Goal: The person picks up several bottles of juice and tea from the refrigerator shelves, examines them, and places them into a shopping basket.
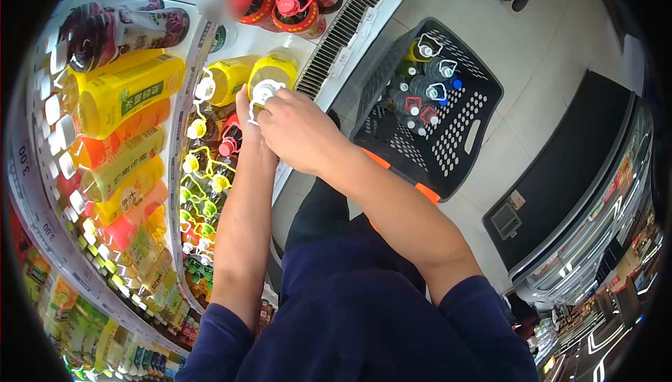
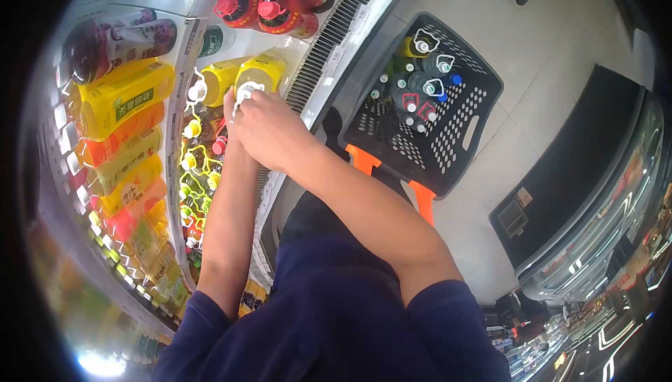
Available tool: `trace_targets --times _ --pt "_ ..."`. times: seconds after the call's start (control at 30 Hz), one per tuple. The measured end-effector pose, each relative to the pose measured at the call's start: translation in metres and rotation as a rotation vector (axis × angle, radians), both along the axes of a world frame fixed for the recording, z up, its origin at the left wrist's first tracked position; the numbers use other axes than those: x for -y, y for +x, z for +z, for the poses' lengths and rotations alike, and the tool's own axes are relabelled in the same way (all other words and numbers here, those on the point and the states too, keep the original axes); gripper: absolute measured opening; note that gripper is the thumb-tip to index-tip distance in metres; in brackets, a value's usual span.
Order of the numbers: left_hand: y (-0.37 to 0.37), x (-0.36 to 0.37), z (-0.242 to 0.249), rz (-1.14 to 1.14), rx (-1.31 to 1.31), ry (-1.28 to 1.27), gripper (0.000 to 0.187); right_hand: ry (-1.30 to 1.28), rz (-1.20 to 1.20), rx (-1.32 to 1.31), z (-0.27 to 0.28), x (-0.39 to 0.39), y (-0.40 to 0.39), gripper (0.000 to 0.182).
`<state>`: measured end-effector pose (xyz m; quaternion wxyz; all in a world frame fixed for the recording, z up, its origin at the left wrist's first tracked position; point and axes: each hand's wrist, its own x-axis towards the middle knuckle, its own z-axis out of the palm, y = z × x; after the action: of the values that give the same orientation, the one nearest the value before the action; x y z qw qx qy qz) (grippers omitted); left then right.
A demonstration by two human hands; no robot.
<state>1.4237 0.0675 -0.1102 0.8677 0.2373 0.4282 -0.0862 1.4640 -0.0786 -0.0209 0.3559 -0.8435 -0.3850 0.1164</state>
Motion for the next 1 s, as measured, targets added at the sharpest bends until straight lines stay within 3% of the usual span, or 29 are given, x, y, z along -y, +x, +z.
trace_targets --times 0.2,0.23,0.37,0.43,0.77,1.0 --pt "0.047 -0.029 -0.034 -0.027 -0.003 0.015 0.054 -0.039 -0.05 0.043 -0.033 -0.039 0.024 0.016" --pt "0.047 -0.025 -0.037 -0.025 -0.005 0.019 0.054 -0.015 -0.139 -0.096 -0.036 -0.048 0.023 0.014" --pt "0.062 -0.032 -0.048 -0.011 0.003 0.041 0.053 0.045 -0.196 -0.154 -0.047 -0.064 0.037 0.014" --pt "0.047 -0.027 -0.04 -0.007 0.005 0.052 0.053 -0.071 0.003 -0.115 -0.034 -0.067 0.057 0.04" --pt "0.052 0.002 -0.048 0.062 0.032 0.118 0.055 0.009 -0.299 -0.043 -0.058 -0.108 0.042 0.015" --pt "0.028 -0.001 -0.031 0.128 0.067 0.187 0.058 -0.063 -0.183 -0.024 -0.032 -0.096 0.031 0.017"
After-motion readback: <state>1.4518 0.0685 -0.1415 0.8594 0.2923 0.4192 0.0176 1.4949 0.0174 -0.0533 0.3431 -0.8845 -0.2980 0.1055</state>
